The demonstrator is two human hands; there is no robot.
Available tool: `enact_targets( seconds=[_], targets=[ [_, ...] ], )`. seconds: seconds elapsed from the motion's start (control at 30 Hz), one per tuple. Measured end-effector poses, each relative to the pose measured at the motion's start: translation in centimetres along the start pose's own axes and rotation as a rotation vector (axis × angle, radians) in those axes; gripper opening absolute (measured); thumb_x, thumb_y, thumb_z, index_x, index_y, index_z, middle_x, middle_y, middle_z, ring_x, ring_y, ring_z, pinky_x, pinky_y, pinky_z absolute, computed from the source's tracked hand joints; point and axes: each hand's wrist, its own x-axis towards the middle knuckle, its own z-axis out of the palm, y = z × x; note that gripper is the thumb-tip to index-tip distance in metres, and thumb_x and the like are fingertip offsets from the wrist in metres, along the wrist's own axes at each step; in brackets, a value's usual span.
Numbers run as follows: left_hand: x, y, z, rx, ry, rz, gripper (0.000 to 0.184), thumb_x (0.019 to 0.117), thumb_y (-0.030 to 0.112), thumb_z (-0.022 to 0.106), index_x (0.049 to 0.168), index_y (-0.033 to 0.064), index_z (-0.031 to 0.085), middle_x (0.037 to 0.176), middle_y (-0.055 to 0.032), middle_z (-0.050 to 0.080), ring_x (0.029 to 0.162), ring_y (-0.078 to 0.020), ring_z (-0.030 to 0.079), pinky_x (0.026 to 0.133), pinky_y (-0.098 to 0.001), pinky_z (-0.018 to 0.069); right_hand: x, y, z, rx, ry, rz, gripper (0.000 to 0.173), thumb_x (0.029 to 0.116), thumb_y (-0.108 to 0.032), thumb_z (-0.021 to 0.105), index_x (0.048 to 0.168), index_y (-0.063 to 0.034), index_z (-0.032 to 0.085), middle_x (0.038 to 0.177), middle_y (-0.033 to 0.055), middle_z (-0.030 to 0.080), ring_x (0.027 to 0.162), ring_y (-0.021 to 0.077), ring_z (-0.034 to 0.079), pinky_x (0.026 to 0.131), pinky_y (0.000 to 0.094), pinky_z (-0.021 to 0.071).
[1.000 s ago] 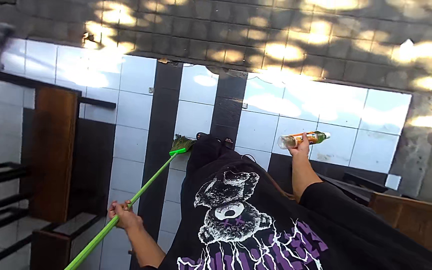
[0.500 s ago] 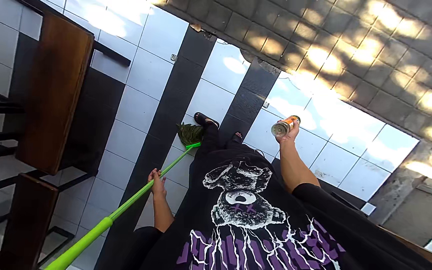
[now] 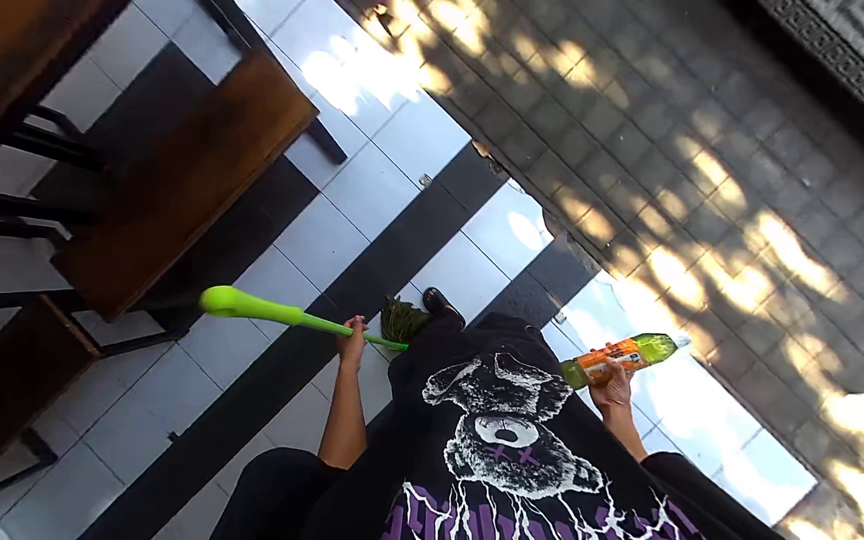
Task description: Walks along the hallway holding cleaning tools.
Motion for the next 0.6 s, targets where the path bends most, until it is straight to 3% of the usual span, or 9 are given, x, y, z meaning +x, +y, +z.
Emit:
enact_targets(
  seconds=[0.1, 0.2, 0.33, 0.47, 0.6],
  targets=[
    [1.4, 0.9, 1.3, 0.034, -0.067, 0.048, 0.032, 0.1084, 0.028, 0.052, 0.122, 0.0014, 0.066, 0.089, -0.0075, 0.069, 0.073, -0.0142, 0.063, 0.064, -0.0316, 0.0537, 2.1, -1.2, 7.1, -0.171, -0.097, 0.013, 0.079, 0.095, 0.0, 0.059, 0.158, -0.0202, 0.016, 0.13, 0.0113, 0.059, 0.105, 0.0194, 0.067, 0.084, 0.0422, 0.0599],
    [2.2, 1.9, 2.4, 0.049, -0.101, 0.067, 0.031, 0.1078, 0.026, 0.053, 0.12, 0.001, 0.067, 0.089, -0.0074, 0.07, 0.075, -0.0138, 0.064, 0.066, -0.032, 0.0542, 4.8, -1.7, 14.5, -0.415, -0.274, 0.019, 0.098, 0.085, 0.002, 0.071, 0.162, -0.0171, 0.012, 0.14, 0.017, 0.055, 0.112, 0.0243, 0.066, 0.088, 0.044, 0.0596],
    [3.1, 3.1, 3.0, 0.045, -0.081, 0.056, 0.031, 0.1083, 0.024, 0.052, 0.121, -0.0008, 0.066, 0.091, -0.009, 0.07, 0.073, -0.0131, 0.063, 0.064, -0.0308, 0.0532, 7.8, -1.6, 24.5, -0.752, -0.487, -0.005, 0.107, 0.0695, -0.003, 0.081, 0.158, -0.0116, 0.022, 0.137, 0.0224, 0.057, 0.11, 0.0291, 0.066, 0.087, 0.0469, 0.0598],
    [5.3, 3.6, 2.6, -0.051, 0.057, 0.075, 0.028, 0.1065, 0.019, 0.053, 0.116, -0.0033, 0.068, 0.082, -0.0059, 0.069, 0.065, -0.0063, 0.06, 0.061, -0.0243, 0.0509, 11.1, -1.4, 35.1, -0.853, -0.551, -0.003, 0.102, 0.0717, 0.005, 0.08, 0.157, -0.0084, 0.025, 0.135, 0.0258, 0.056, 0.11, 0.0314, 0.066, 0.088, 0.0476, 0.0588],
    [7.6, 6.3, 1.9, -0.142, 0.23, 0.033, 0.025, 0.104, 0.013, 0.057, 0.112, -0.0088, 0.066, 0.084, -0.0097, 0.068, 0.071, -0.0067, 0.061, 0.071, -0.0253, 0.0536, 14.8, -2.0, 47.7, -0.897, -0.58, 0.004, 0.102, 0.0742, 0.006, 0.079, 0.157, -0.0083, 0.022, 0.135, 0.0272, 0.056, 0.11, 0.0326, 0.066, 0.089, 0.0478, 0.0587]
  ],
)
